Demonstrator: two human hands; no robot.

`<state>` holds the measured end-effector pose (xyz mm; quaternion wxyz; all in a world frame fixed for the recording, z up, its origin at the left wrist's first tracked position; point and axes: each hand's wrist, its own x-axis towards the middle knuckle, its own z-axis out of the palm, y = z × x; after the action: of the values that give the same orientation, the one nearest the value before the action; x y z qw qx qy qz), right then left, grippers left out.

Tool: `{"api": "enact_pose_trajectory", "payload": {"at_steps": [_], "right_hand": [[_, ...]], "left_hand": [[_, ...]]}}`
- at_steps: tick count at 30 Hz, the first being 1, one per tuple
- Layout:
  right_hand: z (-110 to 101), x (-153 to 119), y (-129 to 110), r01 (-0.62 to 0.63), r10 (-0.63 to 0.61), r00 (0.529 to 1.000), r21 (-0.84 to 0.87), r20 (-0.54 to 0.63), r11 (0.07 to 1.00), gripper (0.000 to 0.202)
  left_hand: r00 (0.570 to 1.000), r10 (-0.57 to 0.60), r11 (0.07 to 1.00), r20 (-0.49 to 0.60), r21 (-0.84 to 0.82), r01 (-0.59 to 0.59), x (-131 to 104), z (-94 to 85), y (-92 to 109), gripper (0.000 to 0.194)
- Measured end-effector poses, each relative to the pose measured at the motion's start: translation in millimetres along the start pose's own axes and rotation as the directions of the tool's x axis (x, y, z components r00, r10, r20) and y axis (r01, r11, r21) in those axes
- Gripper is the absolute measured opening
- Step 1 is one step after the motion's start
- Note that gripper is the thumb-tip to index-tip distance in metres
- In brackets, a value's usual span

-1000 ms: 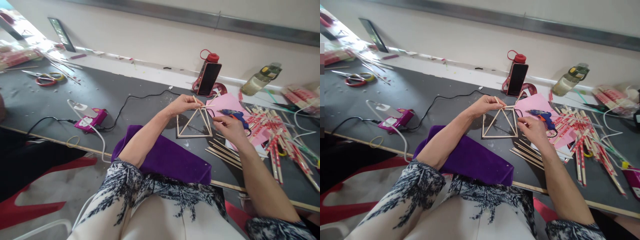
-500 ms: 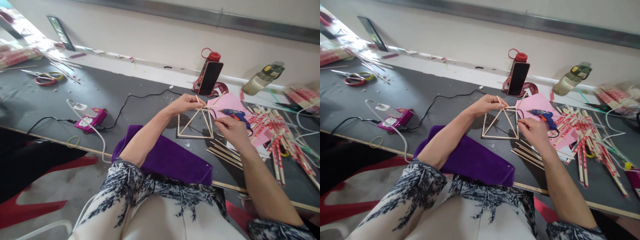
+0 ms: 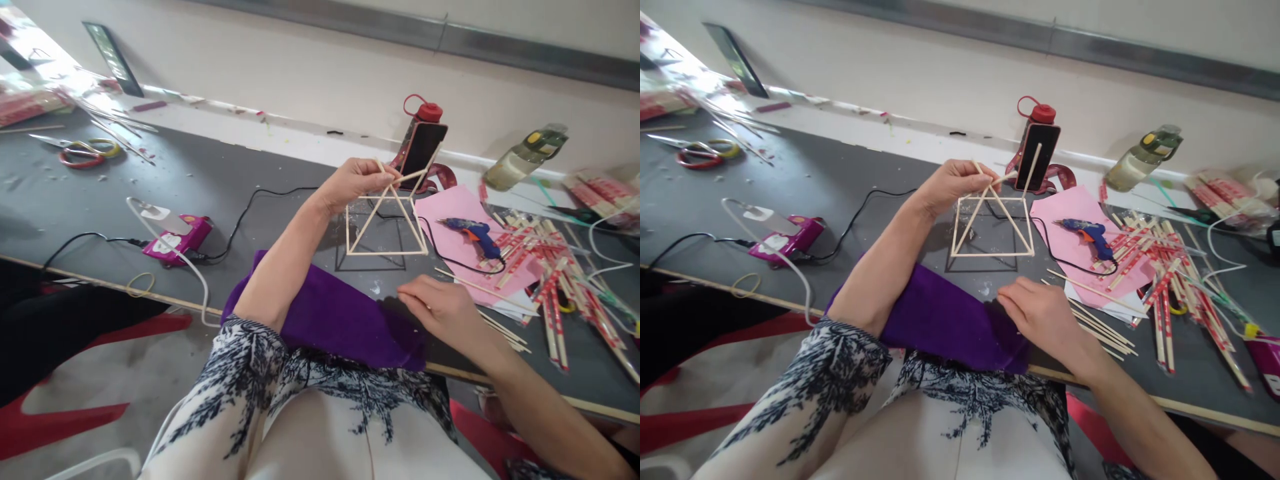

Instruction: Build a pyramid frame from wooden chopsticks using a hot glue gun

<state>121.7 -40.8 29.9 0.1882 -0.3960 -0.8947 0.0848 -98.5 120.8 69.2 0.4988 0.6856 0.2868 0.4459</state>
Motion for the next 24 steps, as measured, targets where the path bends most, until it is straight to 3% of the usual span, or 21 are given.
{"api": "enact_pose_trajectory", "payload": {"at_steps": [4,10,14,19,24], "right_hand": [[20.0,12.6,-1.6,-0.014,0.032,0.992,-0.145,0.122,0.989,0.026],[59.7,76.8,18.3,-0.009,0.058,0.974,-0.222,0.218,0.975,0.05],[74.4,108.2,27.6,-0.046,0.104,0.964,-0.235,0.243,0.971,0.057],[68.1,93.4,35.3,0.007,0.062,0.967,-0.266,0.249,0.964,0.047],[49.1,60.9,73.2,0.059,0.008,0.977,-0.31,0.211,0.949,0.04]], "left_hand": [[0.995,0.029,1.0,-0.1,0.0,-0.029,0.8,-7.7,10.0,0.015],[0.993,0.079,0.996,-0.091,-0.035,-0.082,4.8,-8.8,14.4,0.015],[0.994,0.08,0.994,-0.072,-0.074,-0.085,4.6,-11.1,12.9,0.014],[0.998,0.05,0.993,-0.04,-0.103,-0.054,2.8,-13.9,11.2,0.014],[0.999,0.01,0.996,-0.052,-0.089,-0.014,2.9,-11.7,11.2,0.015]]}}
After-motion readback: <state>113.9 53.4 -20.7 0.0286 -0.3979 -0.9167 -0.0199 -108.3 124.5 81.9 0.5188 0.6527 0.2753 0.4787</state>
